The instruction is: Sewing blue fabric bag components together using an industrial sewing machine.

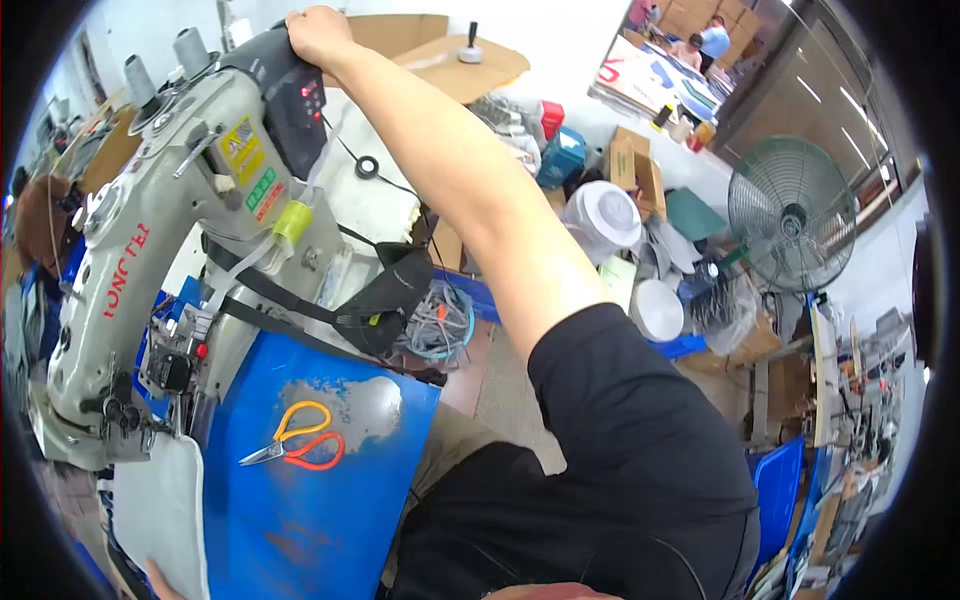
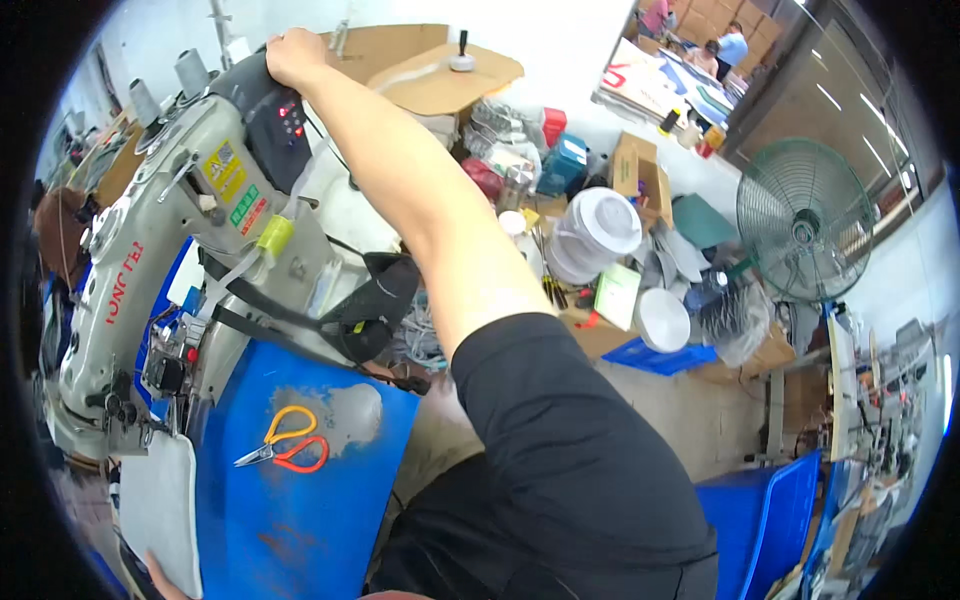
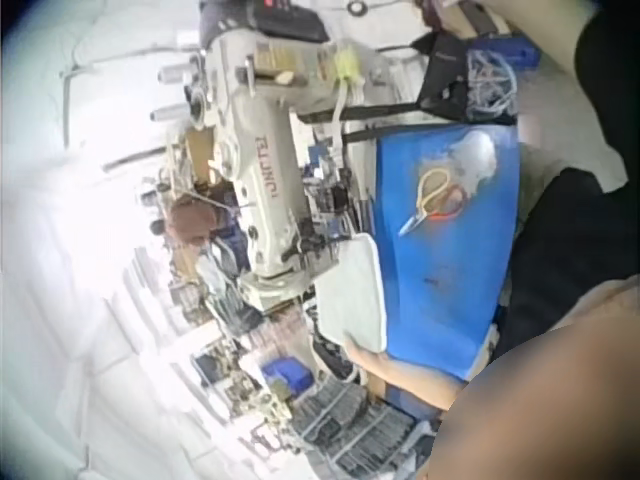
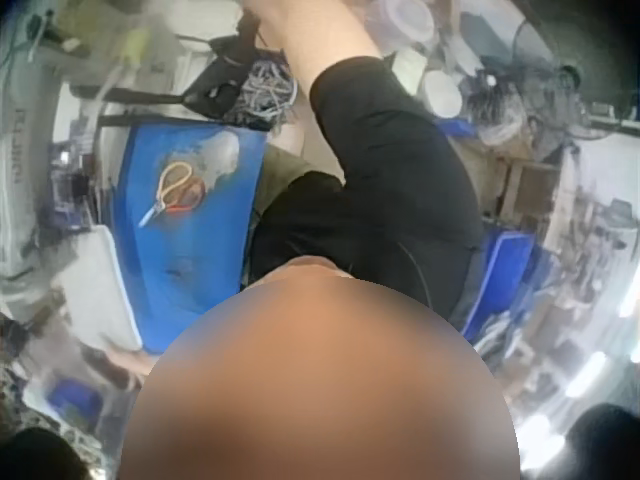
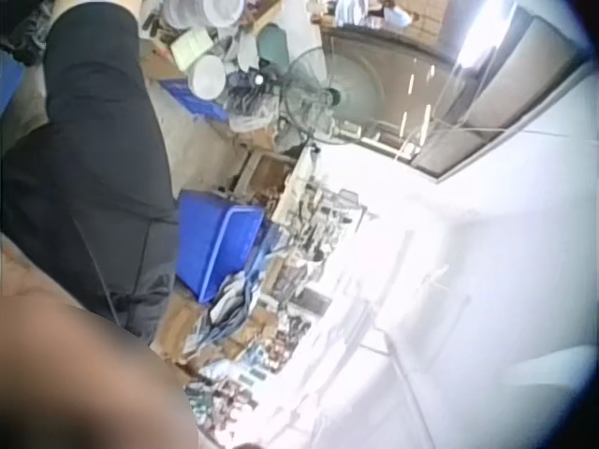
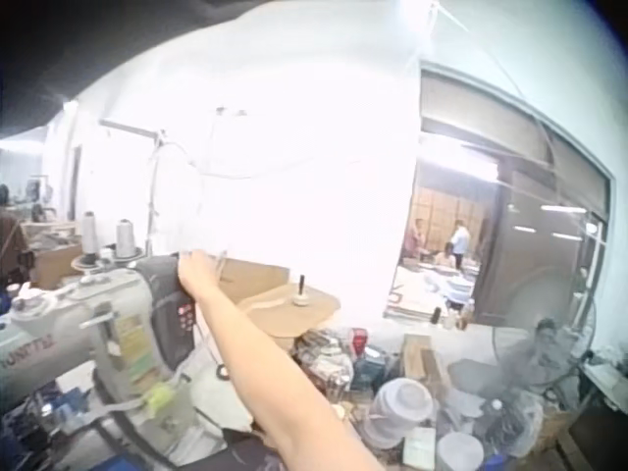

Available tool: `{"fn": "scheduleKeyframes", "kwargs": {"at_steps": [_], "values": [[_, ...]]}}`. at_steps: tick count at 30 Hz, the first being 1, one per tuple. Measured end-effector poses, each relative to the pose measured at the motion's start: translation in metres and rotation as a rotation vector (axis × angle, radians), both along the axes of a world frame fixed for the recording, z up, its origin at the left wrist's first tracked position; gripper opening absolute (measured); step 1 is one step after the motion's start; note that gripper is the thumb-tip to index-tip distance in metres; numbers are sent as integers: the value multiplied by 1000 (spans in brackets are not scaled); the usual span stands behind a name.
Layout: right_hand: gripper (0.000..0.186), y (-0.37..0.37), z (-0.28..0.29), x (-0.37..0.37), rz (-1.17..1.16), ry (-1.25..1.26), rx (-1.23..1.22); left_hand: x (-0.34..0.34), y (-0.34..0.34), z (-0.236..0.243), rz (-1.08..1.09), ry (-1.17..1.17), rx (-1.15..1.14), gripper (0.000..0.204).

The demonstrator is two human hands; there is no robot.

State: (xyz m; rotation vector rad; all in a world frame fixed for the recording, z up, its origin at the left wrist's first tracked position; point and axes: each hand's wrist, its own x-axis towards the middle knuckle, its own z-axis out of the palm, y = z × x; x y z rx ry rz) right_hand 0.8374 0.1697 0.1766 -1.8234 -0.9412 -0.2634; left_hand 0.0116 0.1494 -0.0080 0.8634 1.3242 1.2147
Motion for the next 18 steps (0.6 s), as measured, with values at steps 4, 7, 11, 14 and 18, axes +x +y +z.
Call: {"fn": "scheduleKeyframes", "kwargs": {"at_steps": [4,7,11,14,18], "values": [[47,-41,-25,27,179,102,384,20,21,-11,-118,-15,57,59],[47,-57,-28,-10,49,128,369,20,19,-26,-159,1,73,59],[33,-96,-100,-91,-27,-22,619,8,12,-43,-192,13,109,59],[14,-191,-191,-234,553,-42,258,10,3,-70,-206,-5,135,59],[55,-253,-246,-320,882,-303,-281,34,3,-99,-274,-21,171,60]]}}
